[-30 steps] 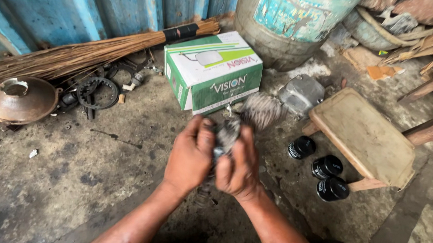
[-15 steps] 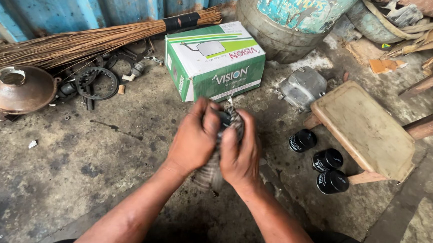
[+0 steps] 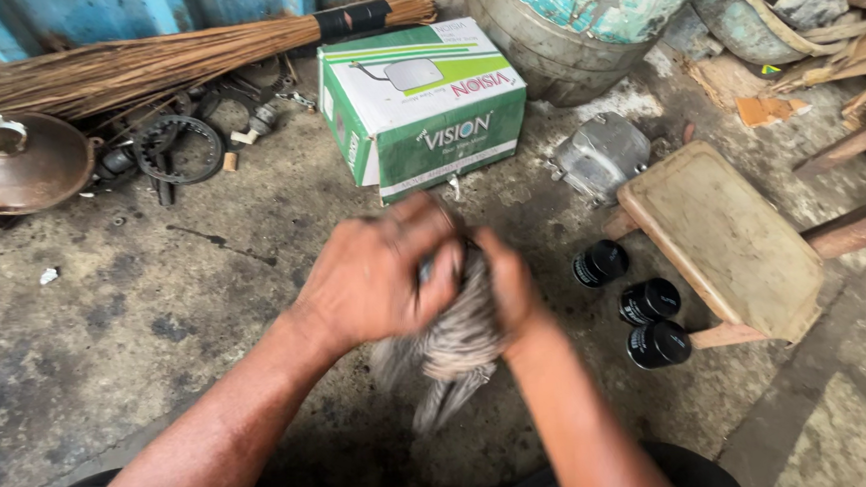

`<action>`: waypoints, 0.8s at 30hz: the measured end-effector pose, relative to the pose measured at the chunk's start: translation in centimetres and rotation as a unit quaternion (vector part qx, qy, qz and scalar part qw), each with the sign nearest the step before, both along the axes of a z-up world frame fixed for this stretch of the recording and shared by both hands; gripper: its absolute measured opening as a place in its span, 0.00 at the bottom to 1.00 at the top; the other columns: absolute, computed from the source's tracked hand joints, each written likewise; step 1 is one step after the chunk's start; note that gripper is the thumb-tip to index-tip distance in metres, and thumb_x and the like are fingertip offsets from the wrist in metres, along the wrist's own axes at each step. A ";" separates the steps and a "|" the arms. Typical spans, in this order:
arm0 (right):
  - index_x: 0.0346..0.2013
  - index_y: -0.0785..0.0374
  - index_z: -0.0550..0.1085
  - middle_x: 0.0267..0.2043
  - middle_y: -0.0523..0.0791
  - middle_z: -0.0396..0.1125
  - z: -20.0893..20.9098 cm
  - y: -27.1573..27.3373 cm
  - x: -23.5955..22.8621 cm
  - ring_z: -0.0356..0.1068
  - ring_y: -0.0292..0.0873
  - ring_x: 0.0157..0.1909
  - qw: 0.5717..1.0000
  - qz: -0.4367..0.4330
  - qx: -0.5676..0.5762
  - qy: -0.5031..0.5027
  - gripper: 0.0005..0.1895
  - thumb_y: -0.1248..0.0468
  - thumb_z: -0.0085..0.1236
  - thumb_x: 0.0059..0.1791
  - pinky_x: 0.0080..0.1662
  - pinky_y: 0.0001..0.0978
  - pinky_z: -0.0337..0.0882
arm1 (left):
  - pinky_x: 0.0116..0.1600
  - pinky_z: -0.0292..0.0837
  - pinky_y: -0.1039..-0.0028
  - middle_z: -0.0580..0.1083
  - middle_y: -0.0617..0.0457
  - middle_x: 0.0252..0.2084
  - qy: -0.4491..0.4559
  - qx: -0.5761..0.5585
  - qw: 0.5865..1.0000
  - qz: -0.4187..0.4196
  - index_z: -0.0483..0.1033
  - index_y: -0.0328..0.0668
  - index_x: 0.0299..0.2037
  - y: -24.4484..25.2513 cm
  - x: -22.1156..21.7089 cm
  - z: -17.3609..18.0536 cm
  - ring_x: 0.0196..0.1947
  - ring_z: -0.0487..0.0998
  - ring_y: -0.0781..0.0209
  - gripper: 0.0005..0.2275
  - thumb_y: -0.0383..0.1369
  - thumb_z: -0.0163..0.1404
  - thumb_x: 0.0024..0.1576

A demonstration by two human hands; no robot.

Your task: The person cleans debris from cylindrical filters by hand and with a thin metal tool, then wipes them with a cloth.

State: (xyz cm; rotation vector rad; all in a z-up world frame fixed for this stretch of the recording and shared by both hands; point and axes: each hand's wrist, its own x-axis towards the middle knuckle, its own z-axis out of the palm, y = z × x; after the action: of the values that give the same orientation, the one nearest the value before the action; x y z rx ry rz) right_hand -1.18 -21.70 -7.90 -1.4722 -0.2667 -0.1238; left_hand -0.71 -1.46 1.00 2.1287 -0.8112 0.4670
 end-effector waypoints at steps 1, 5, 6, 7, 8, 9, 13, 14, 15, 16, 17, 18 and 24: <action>0.45 0.61 0.71 0.47 0.46 0.69 -1.0 -1.7 0.0 0.69 0.44 0.51 0.994 0.100 0.050 -0.006 0.24 0.43 0.38 0.59 0.53 0.38 0.73 | 0.18 0.69 0.67 0.76 0.37 0.50 -0.038 0.053 0.995 -0.074 0.76 0.42 0.49 -0.4 -0.4 -0.3 0.16 0.74 0.58 0.17 0.44 0.39 0.63; 0.34 0.58 0.71 0.35 0.46 0.67 -4.6 -4.1 2.4 0.72 0.40 0.42 0.794 -0.068 -0.596 -0.099 0.24 0.40 0.48 0.47 0.44 0.34 0.74 | 0.26 0.68 0.60 0.77 0.37 0.56 -0.084 -0.003 0.986 -0.147 0.76 0.47 0.49 -1.5 -3.2 -0.7 0.25 0.76 0.52 0.15 0.42 0.37 0.65; 0.34 0.58 0.71 0.35 0.46 0.67 -4.7 -3.2 2.5 0.72 0.40 0.42 0.795 -0.063 -0.595 -0.099 0.24 0.40 0.48 0.47 0.44 0.34 0.74 | 0.26 0.68 0.60 0.77 0.37 0.56 -0.080 -0.001 0.986 -0.143 0.76 0.47 0.49 -1.6 -3.0 -0.4 0.25 0.76 0.52 0.15 0.42 0.37 0.65; 0.40 0.61 0.71 0.40 0.47 0.66 -4.2 -1.8 2.6 0.69 0.42 0.44 0.943 0.007 -0.314 -0.110 0.21 0.44 0.55 0.51 0.47 0.36 0.73 | 0.37 0.74 0.64 0.75 0.42 0.51 -0.066 -0.110 0.981 -0.142 0.73 0.47 0.50 -1.6 -2.3 0.0 0.35 0.78 0.54 0.16 0.44 0.33 0.69; 0.46 0.63 0.71 0.44 0.47 0.65 -2.9 -0.6 2.6 0.67 0.45 0.46 0.991 0.075 -0.003 -0.112 0.20 0.49 0.62 0.55 0.49 0.38 0.72 | 0.49 0.80 0.68 0.74 0.47 0.47 -0.059 -0.220 0.963 -0.142 0.69 0.46 0.51 -1.6 -1.7 0.5 0.46 0.80 0.55 0.17 0.46 0.30 0.73; 0.46 0.63 0.71 0.44 0.47 0.65 -1.2 0.3 1.9 0.67 0.45 0.46 0.991 0.077 -0.004 -0.114 0.20 0.49 0.62 0.55 0.49 0.38 0.72 | 0.49 0.80 0.68 0.74 0.47 0.47 -0.061 -0.219 0.964 -0.140 0.69 0.46 0.51 -1.3 -1.8 0.8 0.46 0.80 0.55 0.17 0.46 0.30 0.73; 0.53 0.66 0.68 0.49 0.49 0.63 5.5 4.8 -1.6 0.66 0.43 0.49 0.993 0.073 0.059 -0.067 0.24 0.47 0.57 0.58 0.51 0.38 0.72 | 0.47 0.71 0.69 0.73 0.48 0.40 0.061 -0.330 0.942 -0.017 0.70 0.40 0.51 0.0 -1.6 1.5 0.40 0.74 0.60 0.20 0.46 0.29 0.72; 0.55 0.66 0.67 0.51 0.49 0.63 6.7 5.5 -2.6 0.66 0.43 0.50 0.993 0.070 0.074 -0.053 0.25 0.47 0.55 0.59 0.51 0.38 0.73 | 0.41 0.68 0.70 0.70 0.49 0.34 0.120 -0.349 0.929 0.012 0.71 0.39 0.50 0.0 -1.5 1.4 0.33 0.70 0.61 0.20 0.45 0.30 0.69; 0.57 0.67 0.66 0.52 0.50 0.62 7.6 6.1 -3.4 0.66 0.43 0.51 0.993 0.067 0.090 -0.039 0.26 0.46 0.54 0.59 0.52 0.38 0.73 | 0.41 0.68 0.70 0.70 0.49 0.34 0.120 -0.348 0.930 0.015 0.71 0.39 0.50 0.1 -1.1 1.2 0.33 0.70 0.61 0.20 0.45 0.30 0.69; 0.58 0.67 0.65 0.53 0.50 0.62 8.3 6.2 -4.1 0.66 0.42 0.52 0.993 0.059 0.102 -0.025 0.27 0.46 0.53 0.60 0.52 0.38 0.73 | 0.43 0.70 0.70 0.70 0.50 0.36 0.110 -0.369 0.922 0.027 0.69 0.39 0.51 -0.3 -0.6 1.0 0.36 0.70 0.63 0.20 0.46 0.29 0.70; 0.60 0.68 0.64 0.55 0.51 0.61 8.8 6.2 -4.5 0.66 0.42 0.52 0.992 0.051 0.115 -0.011 0.28 0.45 0.51 0.61 0.53 0.38 0.73 | 0.45 0.71 0.70 0.70 0.52 0.38 0.099 -0.390 0.915 0.039 0.67 0.39 0.51 -0.7 -0.3 0.7 0.38 0.71 0.64 0.20 0.47 0.28 0.71; 0.62 0.69 0.64 0.56 0.51 0.61 9.1 6.3 -4.7 0.65 0.42 0.53 0.991 0.041 0.128 0.001 0.29 0.45 0.50 0.61 0.53 0.38 0.73 | 0.45 0.71 0.70 0.70 0.52 0.38 0.101 -0.390 0.915 0.035 0.67 0.39 0.51 -0.8 -0.1 0.3 0.38 0.71 0.64 0.20 0.47 0.28 0.71; 0.57 0.60 0.56 0.50 0.50 0.60 9.9 5.5 -3.1 0.68 0.42 0.45 0.983 0.046 -0.041 -0.173 0.34 0.35 0.39 0.54 0.41 0.39 0.78 | 0.36 0.77 0.74 0.74 0.55 0.35 0.173 -0.232 0.957 -0.020 0.69 0.45 0.52 -0.3 -0.2 -2.5 0.28 0.76 0.65 0.27 0.56 0.23 0.68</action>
State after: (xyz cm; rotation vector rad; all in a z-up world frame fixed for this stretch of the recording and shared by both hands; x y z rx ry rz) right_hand -4.26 -16.22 2.00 -1.5141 -0.6270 -0.2981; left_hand -0.93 -1.80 -1.53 1.6852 -0.4847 0.2223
